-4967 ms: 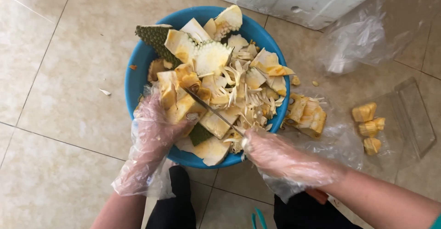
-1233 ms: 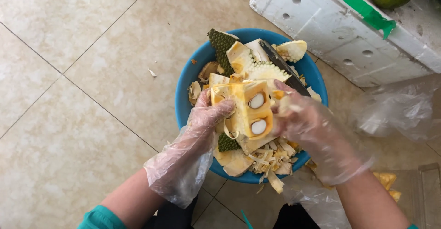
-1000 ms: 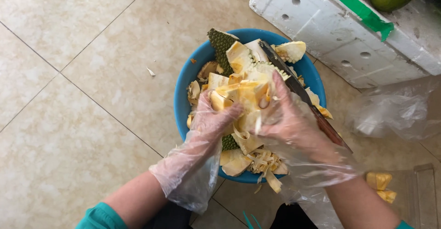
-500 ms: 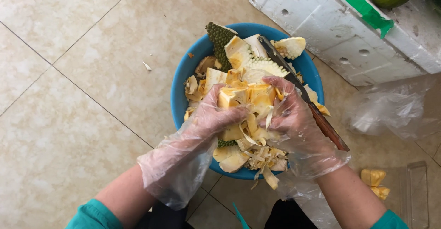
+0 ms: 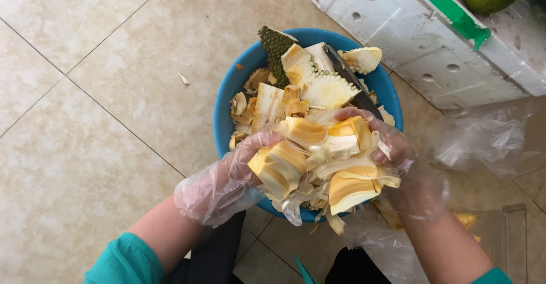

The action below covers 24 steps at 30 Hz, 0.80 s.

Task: Extracting edible jackfruit bulbs from the fibrous core and placing them into a plastic bag

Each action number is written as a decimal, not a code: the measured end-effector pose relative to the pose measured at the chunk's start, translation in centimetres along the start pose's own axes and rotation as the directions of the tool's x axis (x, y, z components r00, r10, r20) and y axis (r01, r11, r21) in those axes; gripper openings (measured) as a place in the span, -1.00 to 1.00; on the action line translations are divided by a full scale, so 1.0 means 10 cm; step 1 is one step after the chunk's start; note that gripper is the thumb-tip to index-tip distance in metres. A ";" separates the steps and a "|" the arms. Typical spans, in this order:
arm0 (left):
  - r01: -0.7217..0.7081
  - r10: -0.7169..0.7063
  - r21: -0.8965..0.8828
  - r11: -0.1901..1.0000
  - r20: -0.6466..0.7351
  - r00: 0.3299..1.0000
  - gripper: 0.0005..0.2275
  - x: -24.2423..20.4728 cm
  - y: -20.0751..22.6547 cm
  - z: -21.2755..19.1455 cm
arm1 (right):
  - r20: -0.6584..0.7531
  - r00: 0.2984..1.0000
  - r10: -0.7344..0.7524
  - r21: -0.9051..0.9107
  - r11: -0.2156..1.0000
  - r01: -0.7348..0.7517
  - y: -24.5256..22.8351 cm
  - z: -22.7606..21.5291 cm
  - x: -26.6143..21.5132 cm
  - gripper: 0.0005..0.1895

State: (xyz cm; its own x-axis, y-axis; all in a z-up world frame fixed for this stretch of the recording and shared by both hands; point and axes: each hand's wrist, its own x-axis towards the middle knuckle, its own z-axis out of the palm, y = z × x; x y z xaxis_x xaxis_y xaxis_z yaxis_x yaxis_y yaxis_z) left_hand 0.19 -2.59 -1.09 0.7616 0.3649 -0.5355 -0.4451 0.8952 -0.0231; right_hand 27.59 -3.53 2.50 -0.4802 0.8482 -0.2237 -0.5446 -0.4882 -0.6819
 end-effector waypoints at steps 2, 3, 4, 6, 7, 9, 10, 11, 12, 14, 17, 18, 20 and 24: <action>-0.009 0.009 0.013 1.000 -0.012 1.000 -0.64 -0.01 0.01 0.02 | -0.097 0.995 -0.001 -0.159 0.987 -0.014 0.02 -0.14 -0.01 0.13; -0.017 0.018 0.026 1.000 -0.025 1.000 -0.64 -0.01 0.01 0.03 | -0.193 0.981 -0.016 -0.311 0.949 -0.046 0.03 -0.21 -0.01 0.21; -0.018 0.019 0.026 0.999 -0.025 0.999 -0.64 0.01 0.04 0.01 | -0.191 0.981 -0.016 -0.311 0.949 -0.045 0.02 -0.24 0.01 0.21; -0.051 0.049 0.138 0.989 0.023 0.999 -0.66 0.09 0.09 -0.01 | -0.200 0.978 -0.051 -0.514 0.856 -0.060 -0.01 -0.32 0.03 0.19; -0.053 0.050 0.139 0.989 0.025 0.998 -0.66 0.07 0.16 0.00 | -0.199 0.979 -0.053 -0.516 0.855 -0.059 -0.09 -0.35 0.01 0.19; -0.067 0.114 0.505 0.861 -0.064 0.991 -0.42 0.01 0.26 0.01 | -0.087 0.994 -0.071 -0.605 0.797 0.004 -0.22 -0.41 -0.03 0.21; -0.065 0.113 0.502 0.862 -0.064 0.992 -0.42 -0.01 0.30 0.01 | -0.089 0.994 -0.068 -0.604 0.797 0.001 -0.39 -0.35 -0.17 0.21; -0.040 0.179 0.732 0.680 -0.113 0.977 -0.23 -0.05 0.36 0.02 | -0.148 0.988 -0.035 -0.634 0.771 -0.067 -0.56 -0.30 -0.28 0.06; 0.013 0.255 0.897 0.441 -0.139 0.957 -0.04 -0.08 0.42 0.02 | -0.208 0.978 -0.005 -0.658 0.741 -0.136 -0.73 -0.25 -0.40 -0.06; 0.034 0.287 0.848 0.529 -0.216 0.933 -0.24 0.04 0.43 0.04 | -0.357 0.933 -0.048 -0.631 0.749 -0.203 -0.68 0.12 -0.39 -0.18; -0.216 0.291 0.622 0.752 -0.019 0.957 -0.35 0.07 0.39 -0.16 | -0.598 0.797 -0.089 -0.695 0.552 -0.460 -0.62 0.88 -0.16 -0.23; -0.393 0.316 0.354 0.849 0.257 0.913 -0.23 0.06 0.38 -0.28 | -0.685 0.718 -0.121 -0.715 0.302 -0.631 -0.60 1.18 -0.05 -0.24; -0.391 0.334 0.274 0.879 0.231 0.914 -0.23 0.04 0.36 -0.11 | -0.433 0.875 -0.215 -0.881 -0.103 -0.461 -0.38 0.34 -0.15 -0.18; -0.407 0.401 0.159 0.899 0.072 0.913 -0.38 0.11 0.34 -0.09 | -0.066 0.963 -0.261 -0.792 -0.573 -0.210 -0.36 -0.03 -0.21 0.18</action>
State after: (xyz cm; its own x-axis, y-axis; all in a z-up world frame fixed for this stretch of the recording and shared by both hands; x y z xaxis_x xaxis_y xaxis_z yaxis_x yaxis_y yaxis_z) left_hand -0.93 0.60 -2.55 0.5509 0.7106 -0.4377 -0.6360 0.6970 0.3312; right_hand 30.75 -3.47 5.25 -0.2748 0.9579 -0.0835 0.9576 0.2648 -0.1136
